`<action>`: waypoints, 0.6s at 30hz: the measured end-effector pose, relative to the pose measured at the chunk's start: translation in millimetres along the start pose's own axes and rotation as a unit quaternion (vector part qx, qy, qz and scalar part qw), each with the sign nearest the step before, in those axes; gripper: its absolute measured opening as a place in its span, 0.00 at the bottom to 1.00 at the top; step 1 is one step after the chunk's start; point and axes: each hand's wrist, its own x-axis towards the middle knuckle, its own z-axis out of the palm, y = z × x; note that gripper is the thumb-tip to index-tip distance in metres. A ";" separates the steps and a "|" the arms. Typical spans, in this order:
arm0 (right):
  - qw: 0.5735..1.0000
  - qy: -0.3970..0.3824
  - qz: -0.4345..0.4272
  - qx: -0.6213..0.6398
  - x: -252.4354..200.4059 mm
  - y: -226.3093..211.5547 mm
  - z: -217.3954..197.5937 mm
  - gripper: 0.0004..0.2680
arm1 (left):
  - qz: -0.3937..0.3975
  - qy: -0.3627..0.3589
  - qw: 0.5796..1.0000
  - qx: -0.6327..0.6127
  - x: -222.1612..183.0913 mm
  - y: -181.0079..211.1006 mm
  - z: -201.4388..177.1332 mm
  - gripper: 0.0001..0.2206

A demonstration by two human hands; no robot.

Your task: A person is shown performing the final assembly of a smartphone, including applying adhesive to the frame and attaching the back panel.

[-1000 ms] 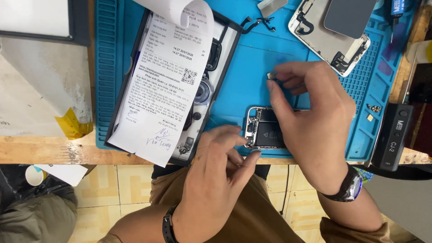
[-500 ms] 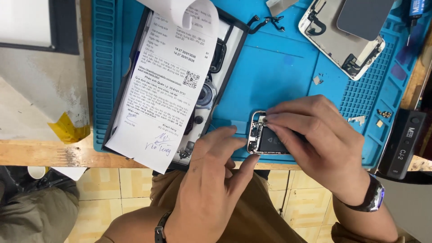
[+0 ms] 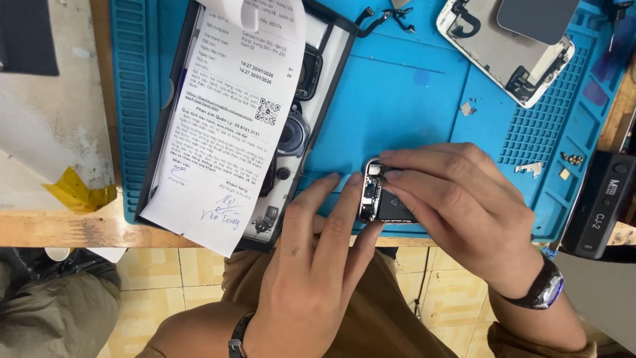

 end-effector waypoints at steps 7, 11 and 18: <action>0.997 0.007 0.021 -0.074 -13.2 1.2 -4.3 0.05 | -0.012 -0.007 1.000 0.005 -2.6 -0.4 3.8 0.17; 0.994 -0.027 0.014 -0.101 -17.8 1.5 -3.6 0.08 | -0.011 -0.022 0.998 0.054 -2.2 1.5 5.2 0.20; 0.997 0.012 0.044 -0.056 -10.7 1.5 -5.5 0.05 | -0.015 -0.012 1.000 0.021 1.5 0.4 2.4 0.18</action>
